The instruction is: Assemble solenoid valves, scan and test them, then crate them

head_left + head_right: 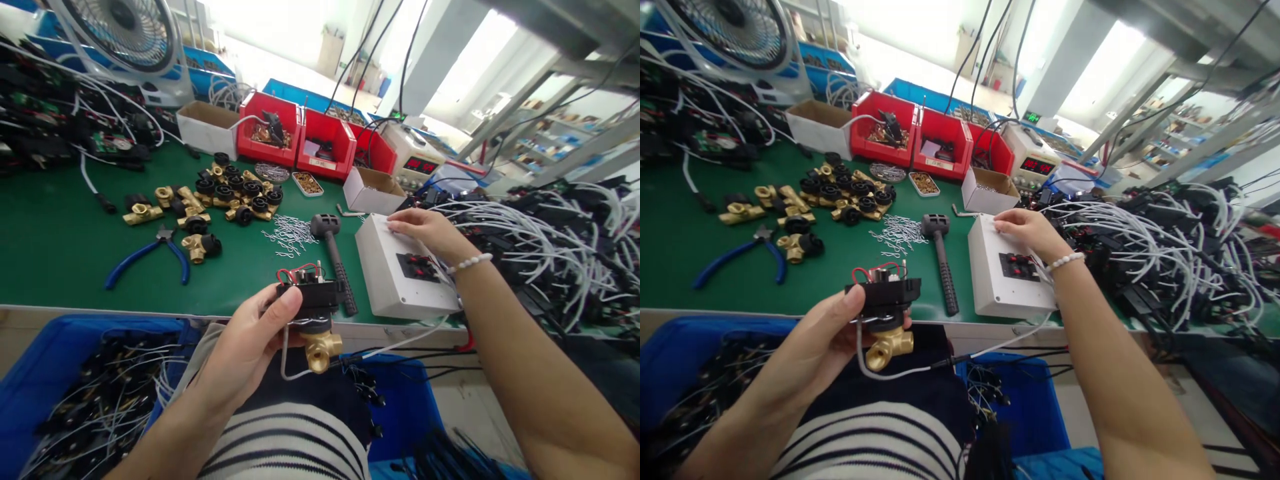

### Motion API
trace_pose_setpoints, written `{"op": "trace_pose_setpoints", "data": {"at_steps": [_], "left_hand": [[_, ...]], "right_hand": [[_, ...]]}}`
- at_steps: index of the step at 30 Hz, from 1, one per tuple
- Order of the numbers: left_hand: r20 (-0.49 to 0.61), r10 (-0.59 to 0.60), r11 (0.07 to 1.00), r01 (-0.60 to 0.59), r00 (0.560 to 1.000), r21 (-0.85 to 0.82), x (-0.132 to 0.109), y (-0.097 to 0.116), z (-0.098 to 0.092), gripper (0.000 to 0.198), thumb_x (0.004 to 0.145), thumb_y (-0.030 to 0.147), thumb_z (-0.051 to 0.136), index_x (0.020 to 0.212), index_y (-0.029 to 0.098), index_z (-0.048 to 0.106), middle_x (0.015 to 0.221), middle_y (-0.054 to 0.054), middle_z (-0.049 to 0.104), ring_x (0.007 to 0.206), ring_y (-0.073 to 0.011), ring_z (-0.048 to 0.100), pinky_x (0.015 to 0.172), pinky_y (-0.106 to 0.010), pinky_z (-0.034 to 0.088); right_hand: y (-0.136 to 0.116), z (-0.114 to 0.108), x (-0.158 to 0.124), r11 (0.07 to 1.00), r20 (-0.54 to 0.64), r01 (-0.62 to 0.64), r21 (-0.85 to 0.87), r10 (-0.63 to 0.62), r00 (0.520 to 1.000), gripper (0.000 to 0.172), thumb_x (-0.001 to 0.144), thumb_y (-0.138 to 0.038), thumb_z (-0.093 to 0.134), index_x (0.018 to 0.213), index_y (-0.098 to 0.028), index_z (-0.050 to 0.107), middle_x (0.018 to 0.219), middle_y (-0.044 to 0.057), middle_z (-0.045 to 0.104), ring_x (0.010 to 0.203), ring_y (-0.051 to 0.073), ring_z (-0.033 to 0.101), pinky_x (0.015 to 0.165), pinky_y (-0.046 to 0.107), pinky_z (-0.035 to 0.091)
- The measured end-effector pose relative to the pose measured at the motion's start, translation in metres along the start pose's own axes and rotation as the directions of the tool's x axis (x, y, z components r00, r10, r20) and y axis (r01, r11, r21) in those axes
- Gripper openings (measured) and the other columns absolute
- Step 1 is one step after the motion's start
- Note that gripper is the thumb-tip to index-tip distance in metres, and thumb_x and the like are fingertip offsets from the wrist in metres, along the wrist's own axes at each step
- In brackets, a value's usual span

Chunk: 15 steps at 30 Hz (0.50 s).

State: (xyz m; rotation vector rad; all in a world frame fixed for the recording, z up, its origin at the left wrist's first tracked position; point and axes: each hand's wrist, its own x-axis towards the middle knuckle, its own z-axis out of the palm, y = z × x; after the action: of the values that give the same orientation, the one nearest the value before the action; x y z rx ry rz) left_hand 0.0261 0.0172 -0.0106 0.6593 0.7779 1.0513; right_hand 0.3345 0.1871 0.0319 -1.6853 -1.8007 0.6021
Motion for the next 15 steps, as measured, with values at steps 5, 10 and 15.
{"op": "trace_pose_setpoints", "data": {"at_steps": [5, 10, 15], "left_hand": [[-0.044, -0.016, 1.000, 0.017, 0.999, 0.015, -0.007, 0.005, 0.004, 0.053, 0.082, 0.058, 0.075, 0.106, 0.011, 0.069, 0.094, -0.013, 0.075, 0.084, -0.0247, 0.073, 0.072, -0.028, 0.059], [-0.044, -0.006, 1.000, 0.007, 0.999, 0.022, -0.010, 0.005, 0.006, 0.050, 0.084, 0.057, 0.072, 0.106, 0.012, 0.069, 0.093, -0.012, 0.075, 0.083, -0.0247, 0.073, 0.073, -0.029, 0.060], [-0.026, 0.012, 1.000, -0.011, 1.000, 0.012, -0.013, 0.006, 0.006, 0.047, 0.082, 0.057, 0.074, 0.102, 0.014, 0.070, 0.080, -0.007, 0.073, 0.076, -0.0231, 0.072, 0.070, -0.028, 0.059]], "right_hand": [[0.008, 0.012, -0.007, 0.997, -0.119, 0.051, -0.055, -0.057, 0.991, 0.031, 0.081, -0.047, 0.073, 0.072, -0.017, 0.069, 0.076, 0.005, 0.071, 0.072, 0.019, 0.063, 0.075, 0.032, 0.049], [0.008, 0.016, -0.005, 0.994, -0.173, 0.053, -0.095, -0.069, 0.983, 0.050, 0.091, -0.056, 0.060, 0.058, -0.018, 0.062, 0.063, 0.006, 0.066, 0.065, 0.019, 0.062, 0.070, 0.031, 0.047], [0.009, 0.018, -0.004, 0.994, -0.180, 0.067, -0.081, -0.080, 0.980, 0.056, 0.092, -0.062, 0.056, 0.056, -0.019, 0.057, 0.068, 0.008, 0.068, 0.069, 0.020, 0.065, 0.074, 0.032, 0.049]]}}
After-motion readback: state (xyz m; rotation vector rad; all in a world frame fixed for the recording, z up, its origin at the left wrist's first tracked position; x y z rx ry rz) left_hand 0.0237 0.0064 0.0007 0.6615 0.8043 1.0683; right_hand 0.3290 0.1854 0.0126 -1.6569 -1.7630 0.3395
